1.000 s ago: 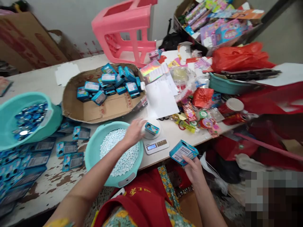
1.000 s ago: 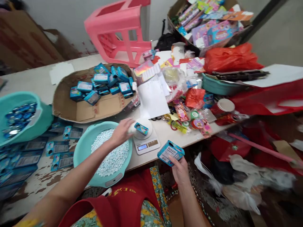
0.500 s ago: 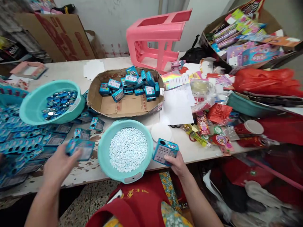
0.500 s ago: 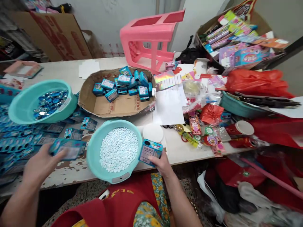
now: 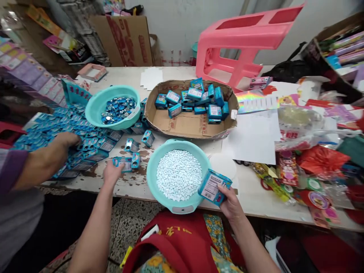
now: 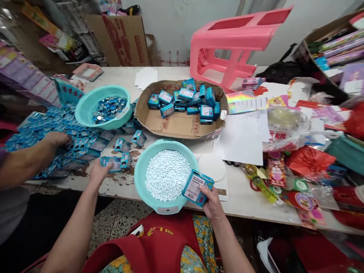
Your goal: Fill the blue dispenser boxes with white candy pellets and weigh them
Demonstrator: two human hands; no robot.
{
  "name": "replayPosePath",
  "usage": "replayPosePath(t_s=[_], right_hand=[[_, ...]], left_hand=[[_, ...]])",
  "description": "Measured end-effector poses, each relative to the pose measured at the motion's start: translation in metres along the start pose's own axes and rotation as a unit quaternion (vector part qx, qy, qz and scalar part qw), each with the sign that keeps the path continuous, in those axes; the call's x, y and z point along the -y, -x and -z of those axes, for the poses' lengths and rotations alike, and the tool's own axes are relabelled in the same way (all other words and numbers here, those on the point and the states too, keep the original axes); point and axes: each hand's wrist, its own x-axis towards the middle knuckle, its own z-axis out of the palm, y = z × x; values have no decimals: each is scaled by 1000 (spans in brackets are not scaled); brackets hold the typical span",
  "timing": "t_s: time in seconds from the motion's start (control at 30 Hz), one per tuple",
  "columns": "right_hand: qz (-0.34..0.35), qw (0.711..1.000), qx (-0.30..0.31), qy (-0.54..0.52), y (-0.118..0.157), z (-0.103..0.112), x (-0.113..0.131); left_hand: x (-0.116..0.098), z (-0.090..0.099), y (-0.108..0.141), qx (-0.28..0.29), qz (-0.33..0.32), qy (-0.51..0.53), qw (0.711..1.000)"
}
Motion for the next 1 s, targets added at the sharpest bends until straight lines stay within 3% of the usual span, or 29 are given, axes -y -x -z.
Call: replayPosePath(t_s=[0.23,0.37,0.43,0.5,0.57,0.67,0.77,0.87,1.0], right_hand=[[26,998,-50,-15,3,0,4],[14,998,-63,-10,3,5,6],[13,998,-64,-12,2,7,5],[13,998,-63,-14,1,5,3],[19,998,-65,-10,0,2,1],[41,996,-75,9,-3,-5,-4],[43,997,-62,24,-4,-9,-8],[44,997,-55,29,-2,-9,-10],[56,995,-68,35,0,-9,-13]], left_hand=[[6,-22,1,2,2,-27,1000],[0,-20,15,-136,-60,-1,989],[-14,-18,30,-208,-121,37,970],[-38,-23,49,-232,-194,93,949],[-71,-38,70,-176,-293,146,928],[-126,-73,97,14,-449,135,883],[-160,-102,117,119,-484,38,866],[-158,-112,138,181,-482,-19,857],[-126,-107,172,251,-509,-44,822]])
